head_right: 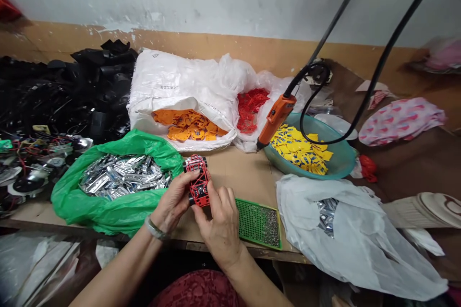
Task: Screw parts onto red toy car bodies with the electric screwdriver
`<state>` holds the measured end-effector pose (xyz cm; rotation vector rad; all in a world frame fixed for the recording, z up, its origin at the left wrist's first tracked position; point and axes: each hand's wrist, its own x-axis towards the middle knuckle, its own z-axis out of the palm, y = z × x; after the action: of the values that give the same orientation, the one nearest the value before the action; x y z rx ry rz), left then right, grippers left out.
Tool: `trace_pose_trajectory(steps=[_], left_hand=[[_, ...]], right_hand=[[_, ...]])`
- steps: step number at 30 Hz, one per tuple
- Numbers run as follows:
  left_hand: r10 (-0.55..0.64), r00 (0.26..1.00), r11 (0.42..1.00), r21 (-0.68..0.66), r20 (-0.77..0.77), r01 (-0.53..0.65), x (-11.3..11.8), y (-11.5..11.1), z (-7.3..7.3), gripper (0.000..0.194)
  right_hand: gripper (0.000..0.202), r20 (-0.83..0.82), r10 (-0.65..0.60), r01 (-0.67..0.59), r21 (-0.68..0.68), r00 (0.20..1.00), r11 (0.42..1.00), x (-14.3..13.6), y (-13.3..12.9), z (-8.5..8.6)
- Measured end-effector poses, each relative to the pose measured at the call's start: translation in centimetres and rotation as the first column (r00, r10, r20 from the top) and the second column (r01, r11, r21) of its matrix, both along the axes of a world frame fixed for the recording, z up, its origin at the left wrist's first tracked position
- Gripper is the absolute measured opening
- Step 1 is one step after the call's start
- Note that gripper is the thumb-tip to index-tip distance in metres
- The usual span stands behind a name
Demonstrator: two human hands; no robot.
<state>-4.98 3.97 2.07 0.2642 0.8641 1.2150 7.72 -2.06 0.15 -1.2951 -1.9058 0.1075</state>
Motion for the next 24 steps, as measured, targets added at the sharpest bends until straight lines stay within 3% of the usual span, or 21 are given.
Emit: trace_pose_trajectory(steps=[8,17,21,24], left_hand=[[-0.022,0.999,0.996,-0.084,0.028,0.024,0.8,0.2,-0.3,0.004],[-0.09,0.996,0.995,-0.041,0.006,0.09,0.4,-0.2,-0.5,0.012],[-0.112,0.993,0.993,0.044,-0.04,0.114,0.3,-1.2,0.0,0.026],[-0.212,0.975,0.97,0.111,-0.066,0.218,0.8,-2.6,0.2,0.037]], right_hand=[[0.04,-0.011,-0.013,0.013,0.005,1.0,1.0,0.2,-0.2,0.4],[0.036,-0.193,0.012,-0.033,-0.102,0.981,0.994,1.0,-0.3,-0.1],[0.027,-0.433,-0.029,-0.095,-0.262,0.901,0.96,1.9,0.2,0.4],[0.044,-0.614,-0.043,-0.239,-0.37,0.788,0.898,2.1,0.3,0.8]])
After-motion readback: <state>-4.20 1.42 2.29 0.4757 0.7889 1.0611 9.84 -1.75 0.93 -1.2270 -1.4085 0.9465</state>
